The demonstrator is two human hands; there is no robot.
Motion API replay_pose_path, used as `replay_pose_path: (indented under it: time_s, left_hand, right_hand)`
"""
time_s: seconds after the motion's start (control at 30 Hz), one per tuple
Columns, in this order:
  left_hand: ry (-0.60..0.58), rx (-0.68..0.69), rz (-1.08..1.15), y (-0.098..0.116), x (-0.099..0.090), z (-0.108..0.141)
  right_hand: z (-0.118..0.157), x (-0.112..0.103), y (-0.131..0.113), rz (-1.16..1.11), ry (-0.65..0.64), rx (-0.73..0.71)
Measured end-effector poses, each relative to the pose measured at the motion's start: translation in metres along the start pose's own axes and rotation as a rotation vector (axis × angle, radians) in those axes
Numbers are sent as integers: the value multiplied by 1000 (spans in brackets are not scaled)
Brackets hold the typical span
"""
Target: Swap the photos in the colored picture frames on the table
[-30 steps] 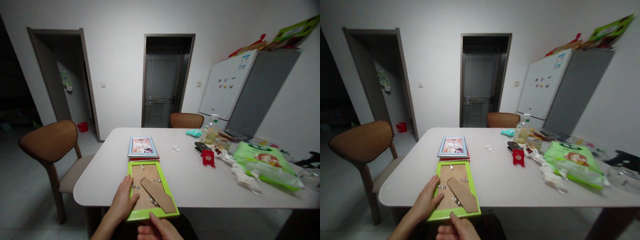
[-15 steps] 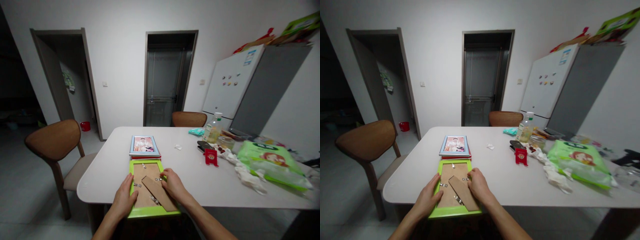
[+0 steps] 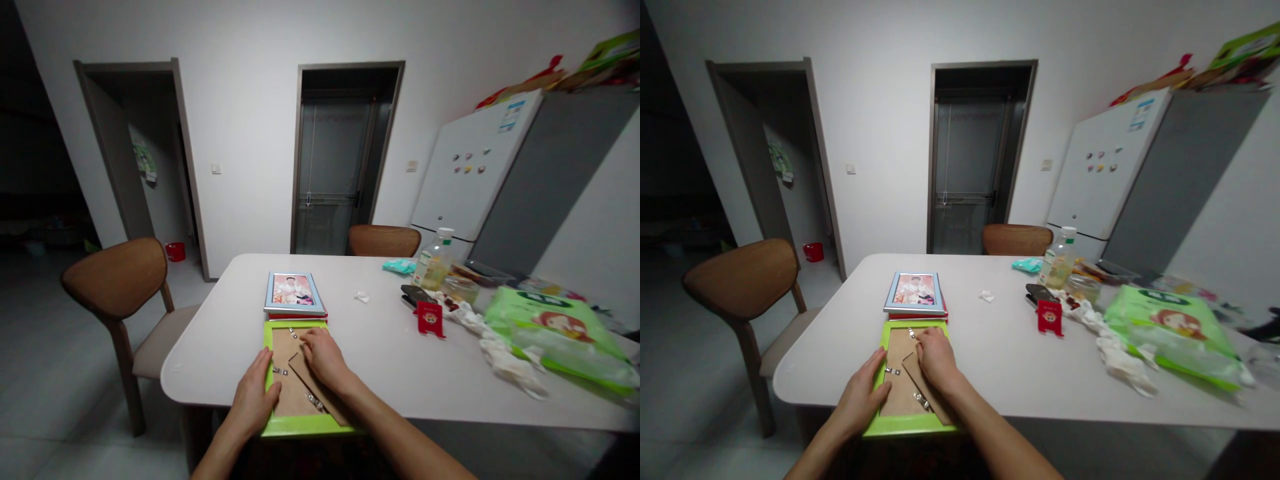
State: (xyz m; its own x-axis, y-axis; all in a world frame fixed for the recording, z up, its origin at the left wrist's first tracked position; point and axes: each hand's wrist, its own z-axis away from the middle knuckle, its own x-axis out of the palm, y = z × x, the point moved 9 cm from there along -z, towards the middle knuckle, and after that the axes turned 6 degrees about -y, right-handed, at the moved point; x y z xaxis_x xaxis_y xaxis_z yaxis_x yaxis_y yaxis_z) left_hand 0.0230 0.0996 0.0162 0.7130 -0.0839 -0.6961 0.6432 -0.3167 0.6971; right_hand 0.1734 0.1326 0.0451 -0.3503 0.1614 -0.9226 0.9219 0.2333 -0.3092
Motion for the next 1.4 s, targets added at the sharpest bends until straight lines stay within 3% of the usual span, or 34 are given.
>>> replay_pose_path:
  time_s: [0.17,0.4,0.57,0.77,1.0,1.2,1.4]
  left_hand:
    - [-12,5,-3,0,1,-1]
    - [-7,25,-8,2,1,-1]
    - [5,17,8,0,1,-1]
    - [8,15,32,-2,1,-1]
    - [-11,-4,32,-1,2,-1]
    - [-10,8,22,-2,2,-1]
    - [31,0,56,-3,0,1]
  right_hand:
    - [-27,18,-10,22,-40,74]
    - [-33,24,-7,13,-47,76]
    - [-22,13,-15,-32,-23,48]
    - [10,12,-40,-224,-94,-154]
    - [11,15,-50,-167,-87,-68]
    - [18,4,-36,-307,-164,-169]
    - [46,3,-10,-379,-381,-186]
